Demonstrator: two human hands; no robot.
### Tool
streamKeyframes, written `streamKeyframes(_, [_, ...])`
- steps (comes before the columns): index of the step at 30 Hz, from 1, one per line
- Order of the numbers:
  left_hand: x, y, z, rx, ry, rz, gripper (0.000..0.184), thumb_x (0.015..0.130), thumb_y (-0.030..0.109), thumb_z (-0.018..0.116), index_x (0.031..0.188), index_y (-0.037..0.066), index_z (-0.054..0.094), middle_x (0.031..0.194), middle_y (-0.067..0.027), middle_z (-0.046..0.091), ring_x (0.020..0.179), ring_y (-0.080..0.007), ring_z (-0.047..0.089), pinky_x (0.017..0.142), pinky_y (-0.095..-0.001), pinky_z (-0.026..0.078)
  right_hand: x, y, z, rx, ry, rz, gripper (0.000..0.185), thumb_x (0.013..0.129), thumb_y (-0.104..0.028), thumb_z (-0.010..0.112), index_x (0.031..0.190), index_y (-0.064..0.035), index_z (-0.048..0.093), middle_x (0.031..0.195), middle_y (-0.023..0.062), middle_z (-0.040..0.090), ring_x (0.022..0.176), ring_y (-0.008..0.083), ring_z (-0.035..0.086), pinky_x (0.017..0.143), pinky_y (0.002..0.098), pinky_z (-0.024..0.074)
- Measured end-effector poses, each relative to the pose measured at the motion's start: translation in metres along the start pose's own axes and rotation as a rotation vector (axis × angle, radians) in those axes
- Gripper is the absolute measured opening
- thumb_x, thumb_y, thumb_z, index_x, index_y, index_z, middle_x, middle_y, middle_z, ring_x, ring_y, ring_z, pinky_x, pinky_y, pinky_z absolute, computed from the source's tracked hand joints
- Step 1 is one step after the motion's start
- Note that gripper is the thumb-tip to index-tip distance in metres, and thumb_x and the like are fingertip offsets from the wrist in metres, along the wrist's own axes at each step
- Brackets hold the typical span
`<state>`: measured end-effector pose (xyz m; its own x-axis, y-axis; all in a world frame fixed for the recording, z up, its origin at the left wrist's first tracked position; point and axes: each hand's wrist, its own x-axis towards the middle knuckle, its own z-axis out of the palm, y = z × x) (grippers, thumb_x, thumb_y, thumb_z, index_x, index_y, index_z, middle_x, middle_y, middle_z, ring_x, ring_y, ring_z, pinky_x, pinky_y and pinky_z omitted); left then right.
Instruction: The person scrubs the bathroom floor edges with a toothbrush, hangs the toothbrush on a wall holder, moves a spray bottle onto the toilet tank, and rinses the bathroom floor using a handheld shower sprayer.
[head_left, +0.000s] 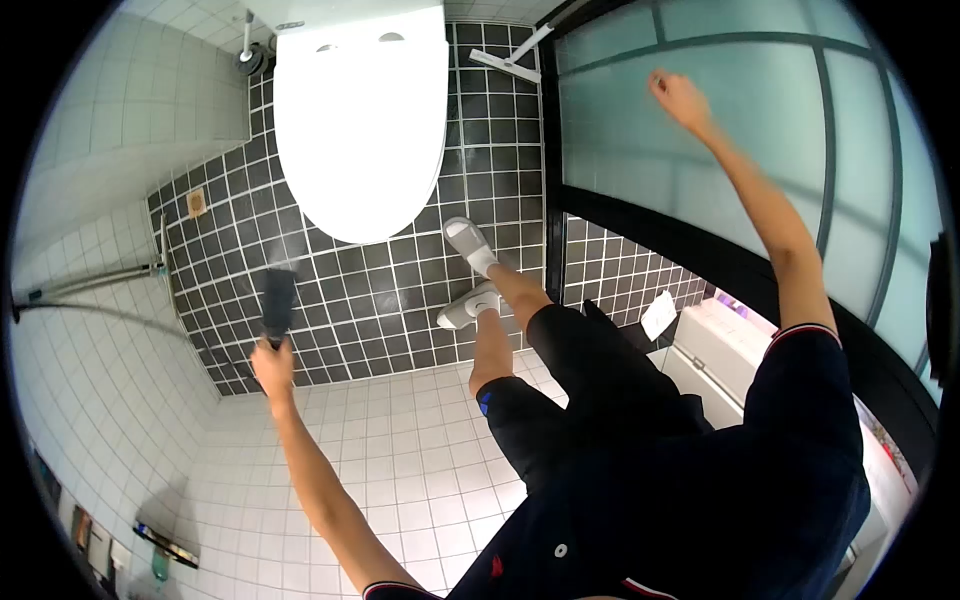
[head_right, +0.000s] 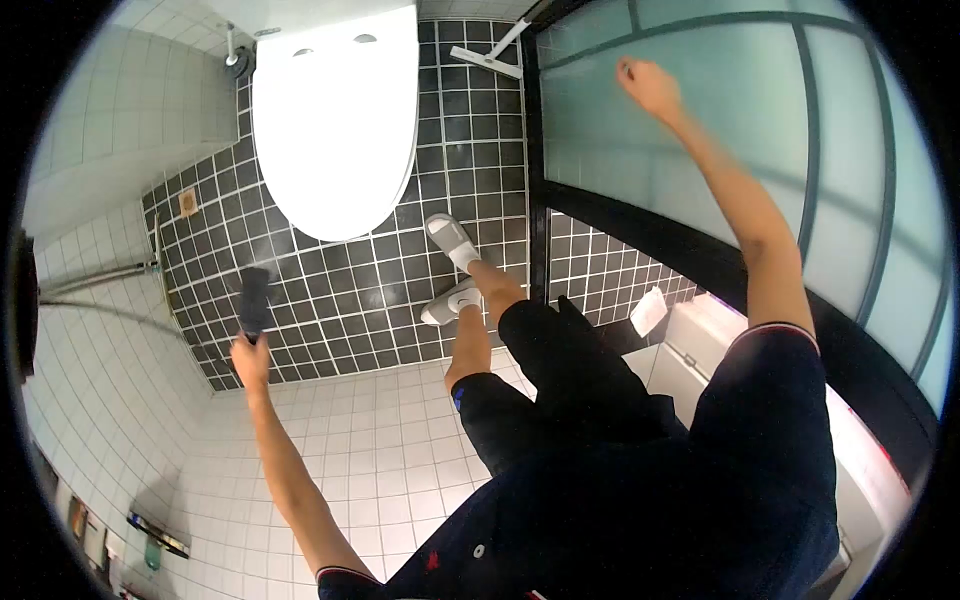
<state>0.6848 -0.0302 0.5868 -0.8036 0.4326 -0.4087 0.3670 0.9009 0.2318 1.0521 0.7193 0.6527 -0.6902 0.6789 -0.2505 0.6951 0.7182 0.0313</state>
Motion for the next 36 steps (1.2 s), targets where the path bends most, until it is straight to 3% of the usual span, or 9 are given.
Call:
streamKeyframes(3, [-0.018, 0.023, 0.012, 0.061, -0.185, 0.082, 0.025, 0.077, 0.018, 0.070, 0.099, 0.006, 0.068, 0.081, -0.0212, 0.068, 0.078, -0.0423, 0.066, 0.068, -0.0503, 0.053, 0.017, 0.015, -0.025, 0.040, 0.053, 0.066, 0.027, 0.095, -0.032, 0.049, 0.110, -0.0135, 0.063, 0.088, 0.0136, 0.071, 0.081, 0.0356, 0.067, 0.069, 0.0465, 0.0525])
streamKeyframes(5, [-0.020, 0.031, 0.031, 0.160, -0.173, 0.221, 0.027, 0.076, 0.019, 0.069, 0.102, 0.009, 0.067, 0.079, -0.0184, 0.069, 0.076, -0.0407, 0.066, 0.067, -0.0500, 0.053, 0.016, 0.016, -0.038, 0.041, 0.040, 0.066, 0.027, 0.095, -0.031, 0.049, 0.110, -0.0133, 0.063, 0.088, 0.0119, 0.071, 0.080, 0.0341, 0.067, 0.069, 0.0454, 0.0522])
streamKeyframes(9, [-0.004, 0.058, 0.061, 0.311, -0.223, 0.237, 0.028, 0.076, 0.019, 0.068, 0.103, 0.011, 0.066, 0.079, -0.0179, 0.069, 0.077, -0.0391, 0.067, 0.068, -0.0503, 0.054, -0.002, 0.009, -0.034, 0.006, 0.008, 0.041, 0.027, 0.095, -0.031, 0.050, 0.109, -0.0120, 0.062, 0.088, 0.0091, 0.070, 0.079, 0.0312, 0.066, 0.069, 0.0430, 0.0522])
streamKeyframes(17, [0.018, 0.149, 0.086, 0.069, -0.283, 0.320, 0.031, 0.078, 0.026, 0.066, 0.104, 0.010, 0.069, 0.087, -0.0220, 0.069, 0.086, -0.0420, 0.066, 0.077, -0.0506, 0.053, -0.052, 0.014, 0.013, 0.019, 0.027, 0.004, 0.026, 0.096, -0.031, 0.049, 0.108, -0.0132, 0.062, 0.092, 0.0086, 0.070, 0.082, 0.0329, 0.066, 0.070, 0.0446, 0.0529])
streamKeyframes(22, [0.029, 0.181, 0.093, -0.069, -0.200, 0.293, 0.029, 0.079, 0.028, 0.066, 0.099, 0.007, 0.071, 0.087, -0.0232, 0.069, 0.085, -0.0426, 0.066, 0.076, -0.0502, 0.053, -0.090, -0.020, -0.007, 0.009, 0.054, -0.049, 0.025, 0.096, -0.031, 0.050, 0.108, -0.0137, 0.062, 0.092, 0.0084, 0.070, 0.083, 0.0334, 0.066, 0.070, 0.0445, 0.0532])
streamKeyframes(27, [0.023, 0.216, 0.096, -0.194, -0.263, 0.366, 0.029, 0.076, 0.026, 0.069, 0.096, 0.004, 0.072, 0.082, -0.0244, 0.068, 0.084, -0.0435, 0.066, 0.076, -0.0496, 0.051, -0.108, -0.031, -0.016, -0.010, 0.007, -0.024, 0.025, 0.096, -0.031, 0.049, 0.108, -0.0136, 0.062, 0.091, 0.0083, 0.070, 0.083, 0.0330, 0.067, 0.070, 0.0447, 0.0532])
streamKeyframes(31, [0.024, 0.264, 0.087, -0.211, -0.391, 0.400, 0.030, 0.072, 0.022, 0.068, 0.096, 0.004, 0.072, 0.080, -0.0242, 0.067, 0.082, -0.0429, 0.066, 0.074, -0.0468, 0.051, -0.089, -0.015, -0.008, 0.003, 0.063, -0.018, 0.028, 0.095, -0.034, 0.047, 0.106, -0.0142, 0.064, 0.088, 0.0070, 0.070, 0.084, 0.0332, 0.066, 0.070, 0.0439, 0.0530])
streamKeyframes(33, [0.034, 0.287, 0.087, -0.209, -0.381, 0.427, 0.029, 0.072, 0.022, 0.068, 0.095, 0.005, 0.072, 0.078, -0.0242, 0.067, 0.080, -0.0422, 0.066, 0.074, -0.0457, 0.052, -0.066, 0.001, -0.002, -0.006, -0.010, -0.019, 0.037, 0.094, -0.030, 0.056, 0.128, -0.0147, 0.054, 0.100, 0.0149, 0.068, 0.083, 0.0345, 0.067, 0.072, 0.0461, 0.0555])
streamKeyframes(36, [0.045, 0.328, 0.077, -0.236, -0.331, 0.481, 0.028, 0.071, 0.024, 0.069, 0.091, 0.005, 0.073, 0.074, -0.0237, 0.066, 0.077, -0.0404, 0.067, 0.072, -0.0447, 0.051, -0.021, 0.016, -0.006, 0.012, 0.006, 0.049, 0.034, 0.096, -0.030, 0.055, 0.124, -0.0114, 0.056, 0.098, 0.0127, 0.070, 0.090, 0.0312, 0.068, 0.071, 0.0424, 0.0537])
